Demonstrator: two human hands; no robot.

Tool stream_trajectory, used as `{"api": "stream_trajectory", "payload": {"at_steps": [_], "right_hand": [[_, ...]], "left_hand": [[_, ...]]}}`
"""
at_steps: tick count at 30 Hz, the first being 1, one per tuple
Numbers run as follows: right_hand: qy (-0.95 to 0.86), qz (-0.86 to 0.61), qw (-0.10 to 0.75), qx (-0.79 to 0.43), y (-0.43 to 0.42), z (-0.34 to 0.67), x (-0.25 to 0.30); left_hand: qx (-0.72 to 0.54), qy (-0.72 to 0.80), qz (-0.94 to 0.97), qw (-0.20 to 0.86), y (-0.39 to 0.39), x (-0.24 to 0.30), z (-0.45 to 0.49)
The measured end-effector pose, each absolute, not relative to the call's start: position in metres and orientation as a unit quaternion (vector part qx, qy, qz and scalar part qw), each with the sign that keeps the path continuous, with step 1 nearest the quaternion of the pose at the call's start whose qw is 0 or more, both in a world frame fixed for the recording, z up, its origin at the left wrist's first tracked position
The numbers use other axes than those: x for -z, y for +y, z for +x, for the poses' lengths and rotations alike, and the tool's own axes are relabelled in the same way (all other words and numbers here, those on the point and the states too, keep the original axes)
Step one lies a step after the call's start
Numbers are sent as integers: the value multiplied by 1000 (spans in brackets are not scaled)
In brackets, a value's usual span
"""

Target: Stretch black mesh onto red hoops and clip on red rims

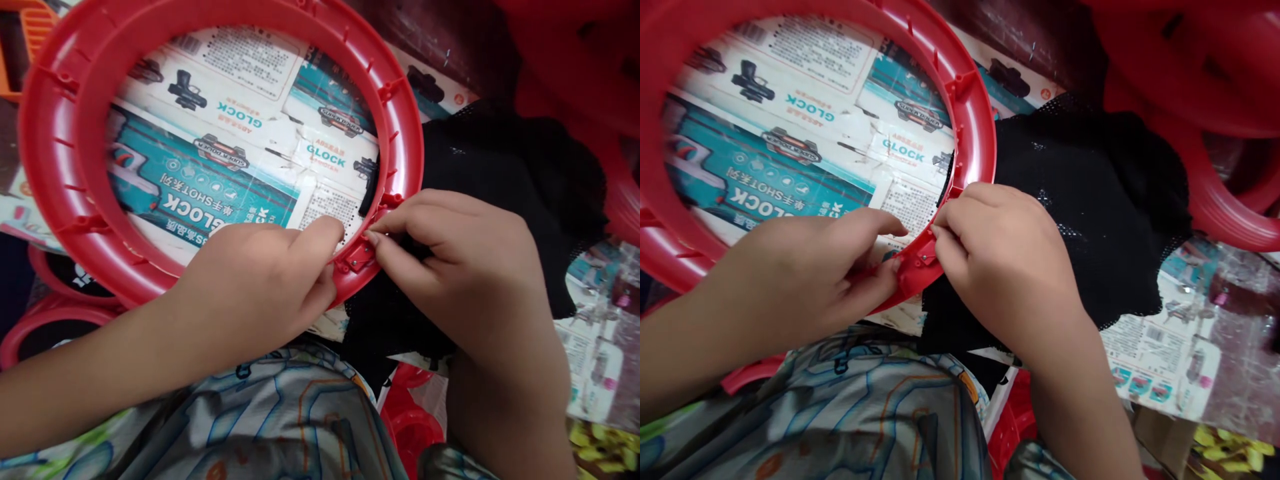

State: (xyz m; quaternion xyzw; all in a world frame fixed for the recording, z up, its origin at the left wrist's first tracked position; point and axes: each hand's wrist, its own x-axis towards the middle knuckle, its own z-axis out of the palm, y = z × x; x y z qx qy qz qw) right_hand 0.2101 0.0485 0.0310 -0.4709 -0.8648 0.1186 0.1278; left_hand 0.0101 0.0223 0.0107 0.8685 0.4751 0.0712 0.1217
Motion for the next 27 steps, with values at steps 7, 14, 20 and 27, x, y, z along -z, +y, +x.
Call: {"api": "stream_trajectory", "payload": {"at_steps": [7, 14, 20, 27], "right_hand": [[-887, -431, 158, -48, 44, 214, -28], [-894, -418, 147, -59, 42, 216, -25], [-892, -427, 116, -94, 45, 218, -23], [-875, -463, 33, -133, 48, 214, -27]], "left_hand": [[-67, 481, 862, 149, 22, -10, 10], [-66, 480, 859, 166, 23, -7, 8], [-55, 480, 860, 163, 22, -7, 7], [-18, 492, 854, 170, 23, -9, 9]]}}
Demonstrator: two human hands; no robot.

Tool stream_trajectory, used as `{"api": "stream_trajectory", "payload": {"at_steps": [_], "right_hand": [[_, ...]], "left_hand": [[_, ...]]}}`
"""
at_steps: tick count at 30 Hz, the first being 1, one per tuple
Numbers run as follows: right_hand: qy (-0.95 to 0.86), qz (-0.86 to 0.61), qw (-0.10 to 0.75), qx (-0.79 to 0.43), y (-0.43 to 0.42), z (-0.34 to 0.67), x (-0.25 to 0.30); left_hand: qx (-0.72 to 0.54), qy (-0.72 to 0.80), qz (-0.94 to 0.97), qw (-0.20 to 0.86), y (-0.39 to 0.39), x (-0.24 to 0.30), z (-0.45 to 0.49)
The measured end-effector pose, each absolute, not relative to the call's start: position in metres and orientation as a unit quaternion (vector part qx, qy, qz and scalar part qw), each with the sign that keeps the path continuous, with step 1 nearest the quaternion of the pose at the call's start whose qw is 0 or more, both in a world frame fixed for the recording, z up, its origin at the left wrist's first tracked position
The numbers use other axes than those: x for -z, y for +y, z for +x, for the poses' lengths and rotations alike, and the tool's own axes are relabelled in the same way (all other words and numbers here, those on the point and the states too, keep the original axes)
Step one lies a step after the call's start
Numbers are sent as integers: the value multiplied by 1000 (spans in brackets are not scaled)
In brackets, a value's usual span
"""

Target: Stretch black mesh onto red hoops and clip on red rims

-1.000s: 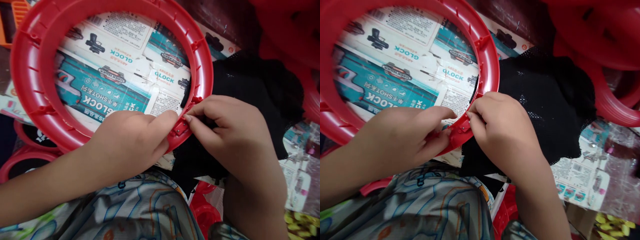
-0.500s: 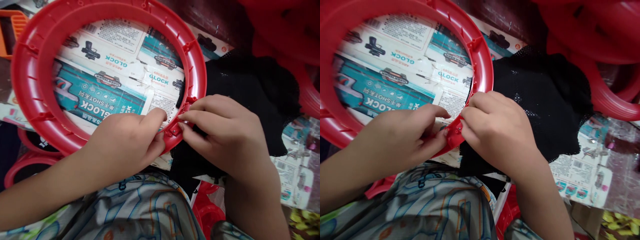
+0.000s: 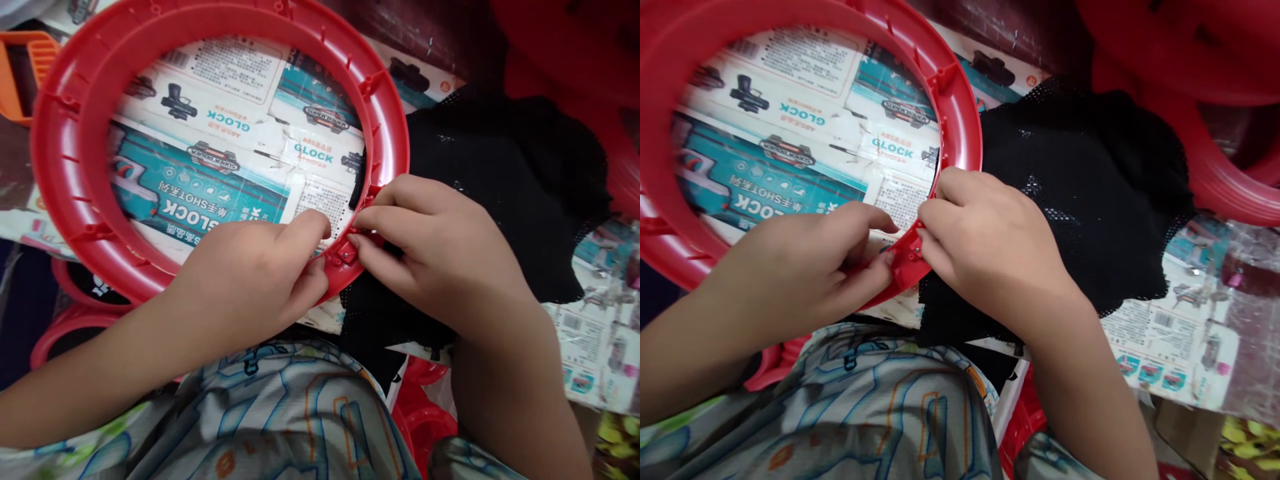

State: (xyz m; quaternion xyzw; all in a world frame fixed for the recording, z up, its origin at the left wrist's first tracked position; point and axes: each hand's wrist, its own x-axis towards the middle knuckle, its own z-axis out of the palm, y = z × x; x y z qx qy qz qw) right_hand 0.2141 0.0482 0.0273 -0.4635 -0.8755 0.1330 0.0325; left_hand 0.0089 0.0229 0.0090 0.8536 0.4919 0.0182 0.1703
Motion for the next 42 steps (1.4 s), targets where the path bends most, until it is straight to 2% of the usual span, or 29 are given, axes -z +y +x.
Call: {"api": "stream_trajectory", "payload": {"at_steps": [12, 21, 34, 42], "right_hand": [[-867, -483, 34, -117, 47, 203, -25], [-887, -459, 43, -13, 37, 203, -24], [-855, -516, -2, -56, 43, 190, -29], [-891, -453, 13, -30, 35, 207, -35]], "left_hand": [[8, 501, 853, 146, 23, -9, 11], [16, 499, 850, 169, 27, -11, 11], [54, 503, 847, 164, 30, -14, 16], [67, 499, 850, 159, 32, -17, 17]]}}
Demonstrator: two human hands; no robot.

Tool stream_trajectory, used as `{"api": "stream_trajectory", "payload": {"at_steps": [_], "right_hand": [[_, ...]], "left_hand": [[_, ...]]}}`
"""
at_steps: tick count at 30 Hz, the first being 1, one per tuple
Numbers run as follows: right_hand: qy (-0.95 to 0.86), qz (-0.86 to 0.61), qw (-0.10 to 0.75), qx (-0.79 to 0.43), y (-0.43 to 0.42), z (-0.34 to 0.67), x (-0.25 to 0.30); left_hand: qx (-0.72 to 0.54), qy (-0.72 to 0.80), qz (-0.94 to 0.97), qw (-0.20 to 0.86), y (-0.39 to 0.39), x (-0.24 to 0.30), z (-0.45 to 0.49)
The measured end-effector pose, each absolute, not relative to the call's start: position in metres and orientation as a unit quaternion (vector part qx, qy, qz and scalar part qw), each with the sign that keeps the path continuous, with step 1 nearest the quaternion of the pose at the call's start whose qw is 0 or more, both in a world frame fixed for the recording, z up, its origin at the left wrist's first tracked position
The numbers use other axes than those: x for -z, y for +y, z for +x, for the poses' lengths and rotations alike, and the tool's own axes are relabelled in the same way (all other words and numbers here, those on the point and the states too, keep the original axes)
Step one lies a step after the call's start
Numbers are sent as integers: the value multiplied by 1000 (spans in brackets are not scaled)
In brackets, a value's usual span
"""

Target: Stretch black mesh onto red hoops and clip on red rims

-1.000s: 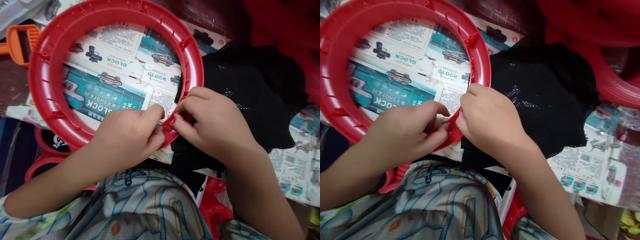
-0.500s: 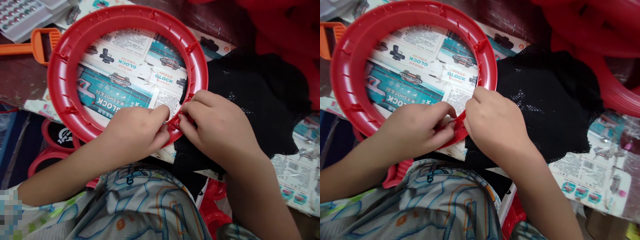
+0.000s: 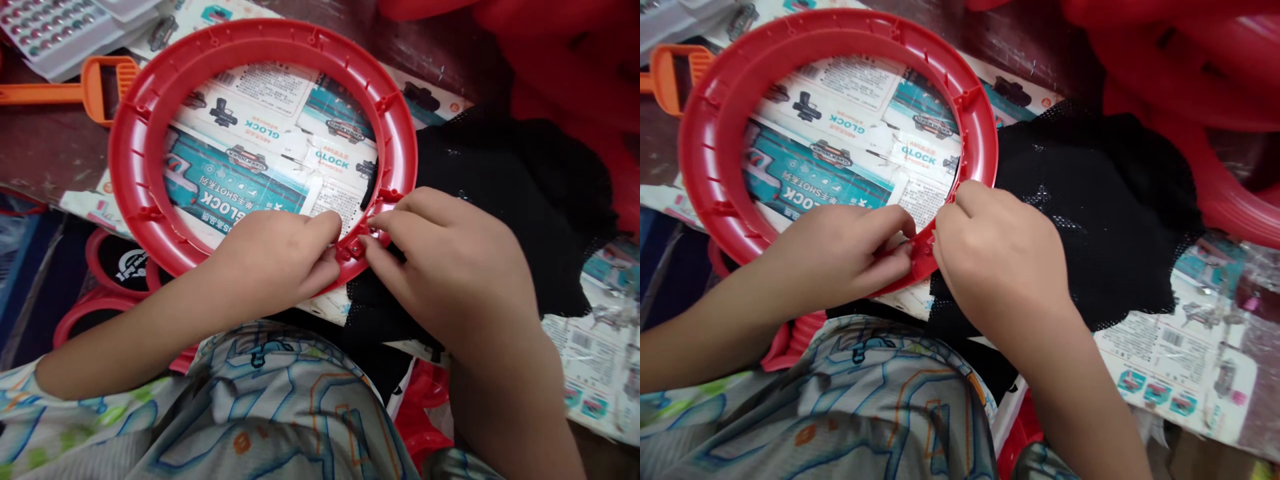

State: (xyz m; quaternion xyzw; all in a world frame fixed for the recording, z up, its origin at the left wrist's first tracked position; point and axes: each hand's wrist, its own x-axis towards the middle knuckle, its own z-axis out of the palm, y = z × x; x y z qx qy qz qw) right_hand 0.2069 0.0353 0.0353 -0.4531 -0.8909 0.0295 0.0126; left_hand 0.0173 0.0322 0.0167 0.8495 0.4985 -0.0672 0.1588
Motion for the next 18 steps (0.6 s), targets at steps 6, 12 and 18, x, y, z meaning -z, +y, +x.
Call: {"api": "stream_trajectory", "payload": {"at_steps": [6, 12, 18], "right_hand": [[-942, -331, 53, -8, 35, 217, -35], [-944, -323, 61, -14, 38, 217, -32], [-945, -318, 70, -20, 39, 217, -33]], "left_hand": [[79, 501, 843, 179, 34, -18, 18], [94, 500, 839, 193, 35, -20, 18], [86, 501, 840, 190, 35, -20, 18]]}}
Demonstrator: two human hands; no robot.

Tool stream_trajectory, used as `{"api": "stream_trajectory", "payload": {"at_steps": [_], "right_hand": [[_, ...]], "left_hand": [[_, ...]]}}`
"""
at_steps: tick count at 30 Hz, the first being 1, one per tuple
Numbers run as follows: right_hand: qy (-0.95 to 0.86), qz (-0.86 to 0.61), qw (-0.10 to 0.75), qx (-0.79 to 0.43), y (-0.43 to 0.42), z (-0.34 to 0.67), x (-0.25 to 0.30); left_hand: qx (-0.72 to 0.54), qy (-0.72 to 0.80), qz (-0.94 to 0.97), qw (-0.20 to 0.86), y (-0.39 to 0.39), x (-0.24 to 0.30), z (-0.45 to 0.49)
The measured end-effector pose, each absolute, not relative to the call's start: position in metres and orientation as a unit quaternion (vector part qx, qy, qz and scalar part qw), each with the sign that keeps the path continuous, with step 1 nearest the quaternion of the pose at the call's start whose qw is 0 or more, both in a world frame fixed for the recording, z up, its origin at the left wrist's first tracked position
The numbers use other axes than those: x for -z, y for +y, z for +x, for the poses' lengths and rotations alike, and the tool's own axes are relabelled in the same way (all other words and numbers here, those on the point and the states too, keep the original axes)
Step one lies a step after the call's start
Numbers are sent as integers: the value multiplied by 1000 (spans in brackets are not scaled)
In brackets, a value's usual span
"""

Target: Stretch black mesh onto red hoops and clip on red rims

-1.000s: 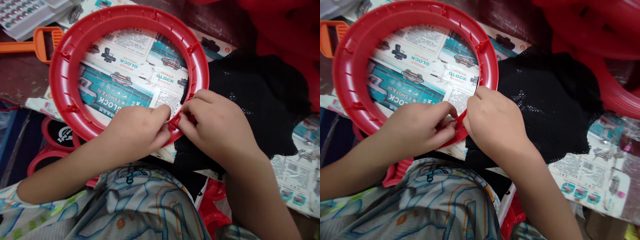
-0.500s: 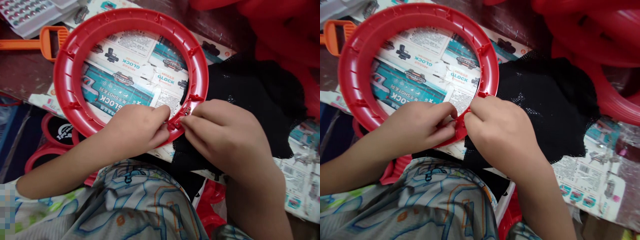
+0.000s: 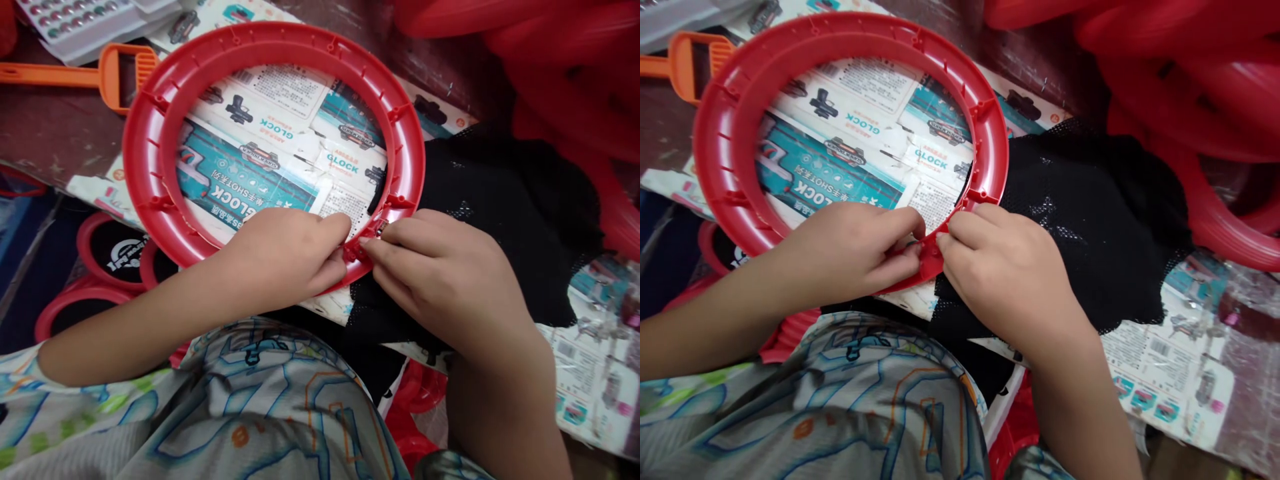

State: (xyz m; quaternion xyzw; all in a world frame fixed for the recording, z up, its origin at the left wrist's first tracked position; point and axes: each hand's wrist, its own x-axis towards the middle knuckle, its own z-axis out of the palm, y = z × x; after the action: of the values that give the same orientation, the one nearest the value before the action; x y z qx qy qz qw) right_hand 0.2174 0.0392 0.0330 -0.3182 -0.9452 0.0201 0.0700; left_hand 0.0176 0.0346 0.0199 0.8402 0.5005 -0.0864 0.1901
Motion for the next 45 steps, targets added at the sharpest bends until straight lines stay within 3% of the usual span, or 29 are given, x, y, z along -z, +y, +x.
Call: {"api": "stream_trajectory", "payload": {"at_steps": [5, 15, 34, 37, 42, 45], "right_hand": [[-945, -324, 38, -24, 39, 215, -32], [-946, -310, 98, -7, 39, 220, -26], [-945, -318, 71, -38, 39, 215, -22], [-938, -328, 91, -67, 40, 218, -26], [-868, -422, 223, -136, 45, 240, -53], [-834, -503, 188, -128, 38, 258, -70]], "left_hand": [[92, 495, 844, 187, 35, -19, 17], [117, 494, 842, 180, 36, -19, 17], [115, 486, 848, 180, 35, -14, 16], [115, 491, 846, 175, 34, -15, 17], [124, 509, 840, 141, 31, -17, 17], [106, 513, 840, 145, 29, -17, 13]]}}
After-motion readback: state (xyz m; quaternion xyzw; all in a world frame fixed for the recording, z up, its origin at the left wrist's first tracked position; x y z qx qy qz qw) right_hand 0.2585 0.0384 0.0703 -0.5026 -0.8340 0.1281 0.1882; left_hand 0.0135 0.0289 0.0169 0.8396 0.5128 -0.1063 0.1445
